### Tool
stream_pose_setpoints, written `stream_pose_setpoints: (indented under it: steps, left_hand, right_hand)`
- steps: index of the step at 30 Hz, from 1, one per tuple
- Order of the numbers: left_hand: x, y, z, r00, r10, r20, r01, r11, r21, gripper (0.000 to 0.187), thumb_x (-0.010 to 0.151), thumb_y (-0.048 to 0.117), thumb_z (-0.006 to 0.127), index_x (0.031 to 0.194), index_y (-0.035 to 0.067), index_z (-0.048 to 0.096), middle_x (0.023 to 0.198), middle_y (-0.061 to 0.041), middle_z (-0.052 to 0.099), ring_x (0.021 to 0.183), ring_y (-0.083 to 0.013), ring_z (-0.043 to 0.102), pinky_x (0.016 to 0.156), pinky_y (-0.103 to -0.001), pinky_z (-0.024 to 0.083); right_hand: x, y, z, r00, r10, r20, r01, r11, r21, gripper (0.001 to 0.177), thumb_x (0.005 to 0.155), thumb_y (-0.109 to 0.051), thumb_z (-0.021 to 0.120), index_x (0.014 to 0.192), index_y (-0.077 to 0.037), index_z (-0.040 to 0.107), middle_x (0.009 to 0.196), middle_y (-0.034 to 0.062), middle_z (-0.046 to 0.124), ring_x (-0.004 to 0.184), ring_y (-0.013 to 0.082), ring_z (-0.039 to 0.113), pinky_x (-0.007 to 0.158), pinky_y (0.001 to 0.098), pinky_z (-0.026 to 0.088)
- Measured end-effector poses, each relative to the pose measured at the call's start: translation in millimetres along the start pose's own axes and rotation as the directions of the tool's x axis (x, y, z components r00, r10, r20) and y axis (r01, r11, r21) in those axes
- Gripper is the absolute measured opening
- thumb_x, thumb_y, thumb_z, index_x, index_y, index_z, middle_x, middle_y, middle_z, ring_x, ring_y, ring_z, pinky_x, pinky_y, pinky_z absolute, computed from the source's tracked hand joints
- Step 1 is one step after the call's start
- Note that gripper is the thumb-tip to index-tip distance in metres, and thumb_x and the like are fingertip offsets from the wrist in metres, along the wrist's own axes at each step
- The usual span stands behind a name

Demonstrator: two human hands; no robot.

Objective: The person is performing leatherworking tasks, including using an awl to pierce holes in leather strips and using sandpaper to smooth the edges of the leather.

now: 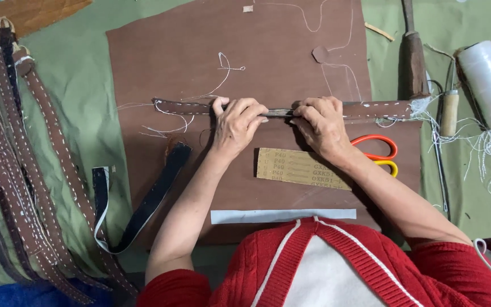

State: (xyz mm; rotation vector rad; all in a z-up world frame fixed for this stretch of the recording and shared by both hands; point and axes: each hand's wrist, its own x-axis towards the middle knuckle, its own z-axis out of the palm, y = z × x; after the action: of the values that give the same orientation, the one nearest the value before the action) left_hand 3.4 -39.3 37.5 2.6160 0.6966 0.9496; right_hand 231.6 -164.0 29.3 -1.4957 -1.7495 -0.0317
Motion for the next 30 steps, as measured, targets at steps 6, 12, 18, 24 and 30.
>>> stream_pose_setpoints:
  steps: [6, 12, 18, 24, 30]
  left_hand:
    - [-2, -3, 3, 1.000, -0.007, -0.021, 0.007, 1.000, 0.013, 0.015, 0.096, 0.028, 0.074, 0.109, 0.026, 0.069, 0.103, 0.004, 0.065, 0.096, -0.0157, 0.067, 0.104, -0.047, 0.029]
    - [-4, -1, 4, 1.000, -0.024, -0.013, 0.024, 0.999, 0.024, 0.014, 0.096, 0.027, 0.073, 0.109, 0.025, 0.068, 0.102, 0.004, 0.066, 0.096, -0.0160, 0.067, 0.104, -0.048, 0.030]
    - [-7, 0, 7, 0.999, -0.010, -0.034, 0.012, 0.999, 0.047, 0.014, 0.094, 0.023, 0.075, 0.106, 0.026, 0.068, 0.099, 0.004, 0.065, 0.092, -0.0171, 0.065, 0.103, -0.049, 0.031]
    - [-10, -2, 11, 0.999, -0.025, -0.042, 0.027, 0.999, 0.046, 0.014, 0.093, 0.024, 0.076, 0.103, 0.026, 0.067, 0.099, 0.005, 0.065, 0.093, -0.0165, 0.064, 0.103, -0.050, 0.032]
    - [-9, 2, 8, 0.999, -0.052, 0.011, 0.051, 0.997, 0.056, 0.013, 0.092, 0.024, 0.076, 0.101, 0.026, 0.067, 0.099, 0.005, 0.064, 0.094, -0.0180, 0.065, 0.101, -0.051, 0.033]
  right_hand:
    - [1, -3, 0, 1.000, 0.014, -0.010, -0.013, 1.000, 0.028, 0.023, 0.089, -0.006, 0.081, 0.108, -0.012, 0.072, 0.109, 0.0085, 0.068, 0.103, 0.0263, 0.067, 0.104, 0.0420, 0.039]
    - [1, -4, 1, 0.999, 0.024, -0.021, -0.024, 0.999, 0.023, 0.023, 0.088, -0.006, 0.082, 0.108, -0.014, 0.072, 0.109, 0.0067, 0.069, 0.103, 0.0248, 0.067, 0.105, 0.0417, 0.039]
    - [3, -5, 1, 1.000, 0.022, -0.021, -0.022, 0.999, 0.026, 0.019, 0.089, -0.008, 0.083, 0.103, -0.013, 0.072, 0.103, 0.0065, 0.067, 0.099, 0.0251, 0.066, 0.102, 0.0408, 0.039]
    - [4, -4, 1, 1.000, 0.031, 0.003, -0.031, 0.998, 0.046, 0.020, 0.088, -0.009, 0.084, 0.102, -0.014, 0.071, 0.103, 0.0064, 0.067, 0.098, 0.0260, 0.066, 0.101, 0.0416, 0.039]
    - [7, -8, -3, 0.998, 0.042, 0.041, -0.043, 0.998, 0.038, 0.020, 0.086, -0.006, 0.084, 0.097, -0.014, 0.069, 0.101, 0.0042, 0.066, 0.095, 0.0254, 0.064, 0.100, 0.0422, 0.038]
